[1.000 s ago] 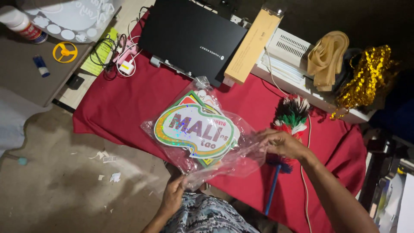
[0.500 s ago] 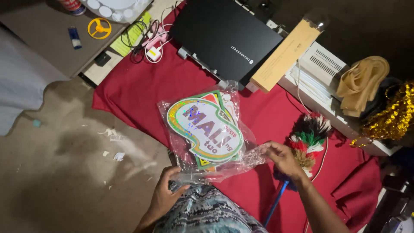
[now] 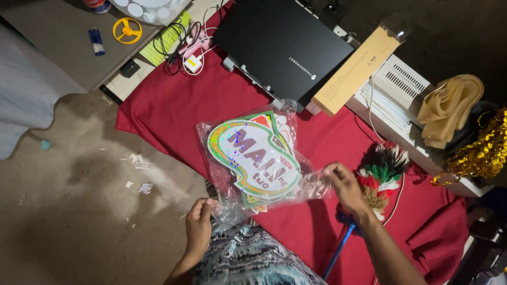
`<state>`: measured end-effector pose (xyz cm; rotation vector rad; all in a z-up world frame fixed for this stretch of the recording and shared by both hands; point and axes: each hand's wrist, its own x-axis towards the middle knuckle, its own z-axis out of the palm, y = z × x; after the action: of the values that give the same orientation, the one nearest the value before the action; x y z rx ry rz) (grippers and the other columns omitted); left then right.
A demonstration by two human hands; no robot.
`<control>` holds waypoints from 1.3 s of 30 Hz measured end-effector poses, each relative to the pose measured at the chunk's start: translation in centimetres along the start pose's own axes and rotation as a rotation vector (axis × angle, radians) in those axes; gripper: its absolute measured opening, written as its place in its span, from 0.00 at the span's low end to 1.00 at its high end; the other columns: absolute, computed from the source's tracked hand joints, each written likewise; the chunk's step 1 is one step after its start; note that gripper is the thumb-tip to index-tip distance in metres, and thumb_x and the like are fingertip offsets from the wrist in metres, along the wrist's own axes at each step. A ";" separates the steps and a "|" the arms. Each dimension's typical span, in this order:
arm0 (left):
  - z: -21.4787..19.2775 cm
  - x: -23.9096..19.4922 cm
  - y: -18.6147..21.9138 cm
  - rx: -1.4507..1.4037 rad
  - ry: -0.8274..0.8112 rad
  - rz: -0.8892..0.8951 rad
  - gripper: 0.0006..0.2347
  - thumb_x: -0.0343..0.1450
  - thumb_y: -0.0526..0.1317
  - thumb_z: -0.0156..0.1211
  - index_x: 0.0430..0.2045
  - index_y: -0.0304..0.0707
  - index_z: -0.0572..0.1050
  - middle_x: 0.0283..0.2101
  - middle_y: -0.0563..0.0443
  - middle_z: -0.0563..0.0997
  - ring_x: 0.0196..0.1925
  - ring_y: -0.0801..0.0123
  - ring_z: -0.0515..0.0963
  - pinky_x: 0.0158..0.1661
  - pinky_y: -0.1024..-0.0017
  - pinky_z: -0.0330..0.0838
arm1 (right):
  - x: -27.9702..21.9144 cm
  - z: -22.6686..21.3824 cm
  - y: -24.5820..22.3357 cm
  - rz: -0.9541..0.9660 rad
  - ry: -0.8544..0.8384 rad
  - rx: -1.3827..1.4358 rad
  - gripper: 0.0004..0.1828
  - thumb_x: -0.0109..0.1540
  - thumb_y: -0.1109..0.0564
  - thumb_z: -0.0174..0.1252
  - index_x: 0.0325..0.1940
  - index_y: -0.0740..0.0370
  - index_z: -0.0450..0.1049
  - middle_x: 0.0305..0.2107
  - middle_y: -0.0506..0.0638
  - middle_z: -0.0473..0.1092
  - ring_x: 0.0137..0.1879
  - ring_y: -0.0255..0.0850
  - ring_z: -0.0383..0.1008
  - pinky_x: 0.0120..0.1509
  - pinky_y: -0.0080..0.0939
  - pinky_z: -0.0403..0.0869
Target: The person cleans a work surface with a duster, places a pile of printed signs into a plastic bag, and then unboxes a laptop by removing various protective layers, boxes, and components from a shipping container.
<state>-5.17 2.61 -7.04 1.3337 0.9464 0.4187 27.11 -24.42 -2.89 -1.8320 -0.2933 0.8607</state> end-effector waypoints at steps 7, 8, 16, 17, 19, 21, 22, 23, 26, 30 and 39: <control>0.2 0.7 -0.6 0.080 0.065 -0.022 0.16 0.77 0.46 0.51 0.31 0.31 0.78 0.30 0.52 0.83 0.34 0.74 0.78 0.40 0.74 0.72 | 1.5 1.1 0.6 -0.129 0.128 0.177 0.09 0.71 0.53 0.51 0.44 0.60 0.70 0.31 0.44 0.67 0.36 0.34 0.67 0.43 0.40 0.74; 0.1 0.8 -1.1 0.061 0.082 -0.022 0.16 0.78 0.46 0.50 0.31 0.31 0.78 0.30 0.51 0.82 0.34 0.74 0.78 0.40 0.74 0.72 | 1.7 1.3 0.5 -0.123 0.147 0.166 0.09 0.71 0.52 0.51 0.43 0.60 0.70 0.28 0.45 0.67 0.33 0.34 0.67 0.39 0.38 0.74; 2.1 2.5 -1.8 -0.007 0.188 -0.052 0.16 0.78 0.46 0.50 0.31 0.31 0.79 0.29 0.50 0.81 0.31 0.72 0.77 0.37 0.72 0.71 | 5.2 3.1 1.6 -0.015 0.284 0.161 0.12 0.71 0.50 0.51 0.38 0.58 0.70 0.18 0.45 0.64 0.19 0.32 0.60 0.21 0.35 0.65; 2.2 2.8 -2.0 -0.062 0.210 -0.097 0.15 0.77 0.46 0.50 0.32 0.32 0.78 0.29 0.52 0.80 0.30 0.72 0.76 0.34 0.72 0.72 | 5.6 3.5 1.4 -0.051 0.282 0.152 0.11 0.70 0.50 0.51 0.38 0.58 0.71 0.18 0.44 0.64 0.18 0.32 0.60 0.19 0.36 0.65; 2.8 3.2 -2.3 -0.123 0.226 -0.143 0.14 0.77 0.46 0.50 0.33 0.33 0.78 0.30 0.54 0.79 0.29 0.73 0.75 0.31 0.72 0.72 | 6.3 3.4 1.7 -0.090 0.287 0.138 0.11 0.69 0.51 0.51 0.38 0.58 0.72 0.17 0.43 0.63 0.17 0.32 0.61 0.18 0.36 0.65; 2.7 3.2 -2.4 -0.074 0.249 -0.098 0.14 0.78 0.45 0.52 0.35 0.32 0.78 0.31 0.54 0.78 0.31 0.77 0.72 0.32 0.77 0.67 | 7.0 3.6 2.5 -0.063 0.299 0.189 0.11 0.70 0.51 0.55 0.38 0.60 0.72 0.17 0.43 0.61 0.19 0.30 0.57 0.20 0.34 0.62; 2.8 3.2 -1.9 -0.076 0.250 -0.097 0.14 0.78 0.45 0.52 0.35 0.32 0.78 0.31 0.54 0.78 0.31 0.77 0.72 0.32 0.77 0.67 | 7.1 3.4 2.6 -0.064 0.298 0.188 0.11 0.70 0.51 0.55 0.38 0.60 0.72 0.17 0.43 0.61 0.19 0.30 0.57 0.20 0.34 0.62; 2.8 3.2 -1.3 -0.095 0.244 -0.117 0.13 0.77 0.44 0.52 0.36 0.33 0.79 0.30 0.55 0.76 0.29 0.76 0.72 0.31 0.76 0.68 | 7.2 3.2 2.7 -0.081 0.309 0.175 0.11 0.70 0.51 0.55 0.38 0.60 0.72 0.18 0.42 0.62 0.20 0.30 0.59 0.21 0.34 0.64; 2.5 3.1 -0.9 -0.094 0.231 -0.079 0.11 0.76 0.42 0.54 0.39 0.33 0.79 0.31 0.57 0.76 0.30 0.77 0.71 0.31 0.76 0.67 | 7.0 2.5 3.0 -0.121 0.315 0.180 0.11 0.69 0.51 0.56 0.38 0.60 0.73 0.19 0.43 0.65 0.21 0.30 0.62 0.23 0.33 0.66; 1.7 3.5 -0.3 0.004 0.131 0.233 0.08 0.76 0.38 0.57 0.41 0.30 0.76 0.36 0.57 0.79 0.38 0.79 0.75 0.41 0.79 0.71 | 5.3 2.2 -0.1 -0.079 0.264 0.227 0.11 0.67 0.52 0.56 0.36 0.60 0.73 0.17 0.47 0.66 0.19 0.35 0.64 0.21 0.39 0.70; 1.3 4.0 0.0 -0.024 0.103 0.100 0.07 0.72 0.38 0.61 0.36 0.31 0.77 0.31 0.54 0.81 0.30 0.78 0.78 0.35 0.78 0.74 | 6.0 1.2 1.4 -0.146 0.278 0.163 0.11 0.69 0.52 0.55 0.39 0.61 0.73 0.27 0.49 0.73 0.30 0.35 0.73 0.36 0.37 0.79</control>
<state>-1.85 4.74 -8.47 1.3517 0.9593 0.5789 30.33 -20.81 -6.88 -1.7284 -0.1725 0.5060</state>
